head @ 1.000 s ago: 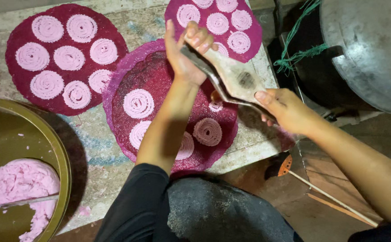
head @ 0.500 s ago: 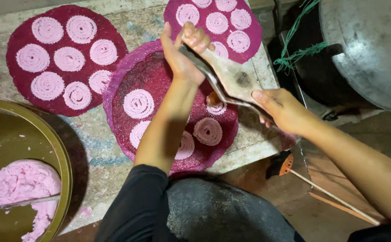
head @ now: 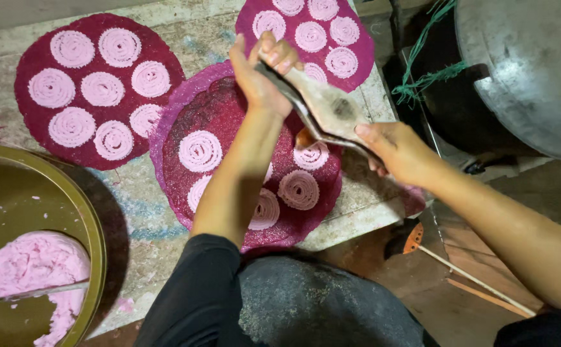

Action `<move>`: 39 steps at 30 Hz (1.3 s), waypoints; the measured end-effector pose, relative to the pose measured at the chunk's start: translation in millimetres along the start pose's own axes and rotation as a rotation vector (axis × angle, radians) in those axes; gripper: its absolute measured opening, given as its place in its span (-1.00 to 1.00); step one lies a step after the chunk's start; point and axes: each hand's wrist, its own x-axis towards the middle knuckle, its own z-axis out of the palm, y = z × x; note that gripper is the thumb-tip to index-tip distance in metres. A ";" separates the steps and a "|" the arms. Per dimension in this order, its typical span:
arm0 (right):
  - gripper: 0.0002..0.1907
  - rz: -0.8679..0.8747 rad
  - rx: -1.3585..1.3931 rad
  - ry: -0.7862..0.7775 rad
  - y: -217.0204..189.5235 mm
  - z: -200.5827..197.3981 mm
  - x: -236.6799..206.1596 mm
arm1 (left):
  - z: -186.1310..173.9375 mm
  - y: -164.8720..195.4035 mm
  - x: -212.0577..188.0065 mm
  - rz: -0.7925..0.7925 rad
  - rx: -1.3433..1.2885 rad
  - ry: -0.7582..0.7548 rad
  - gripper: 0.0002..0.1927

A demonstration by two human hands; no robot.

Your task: The person sits at a low workbench and uses a hand-held extruder tool to pipe pink paste into rosette shapes onto round magenta boards. They load paste from a large basin into the tool, squeeze rosettes one at a time onto the boards, and cut or trim the paste with a small blade between rosettes.

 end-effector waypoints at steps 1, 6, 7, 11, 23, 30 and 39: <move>-0.40 -0.017 0.047 -0.036 0.9 4.2 -3.5 | -4.6 1.4 -6.3 0.002 0.017 0.012 -0.45; -0.36 0.125 0.026 -0.073 8.5 -7.3 -20.1 | -15.0 -26.0 -21.0 -0.023 -0.018 0.106 -0.48; -0.38 0.172 0.002 -0.045 11.2 -12.8 -21.1 | -12.8 -34.7 -20.1 -0.037 -0.047 0.115 -0.50; -0.38 0.047 -0.065 0.070 28.7 -24.2 -25.0 | 2.9 -47.3 -16.2 -0.082 -0.144 -0.086 -0.54; -0.29 -0.012 0.259 0.036 94.6 -29.1 -62.4 | -37.9 -34.5 -88.6 -0.503 1.226 -0.300 -0.49; -0.26 -0.131 0.423 0.264 119.3 -21.0 -46.4 | -46.4 -43.3 -85.9 -0.482 1.315 -0.339 -0.46; -0.17 -0.245 0.847 0.465 181.8 51.8 -65.6 | -57.7 -52.3 -108.9 -0.007 2.385 -0.582 -0.24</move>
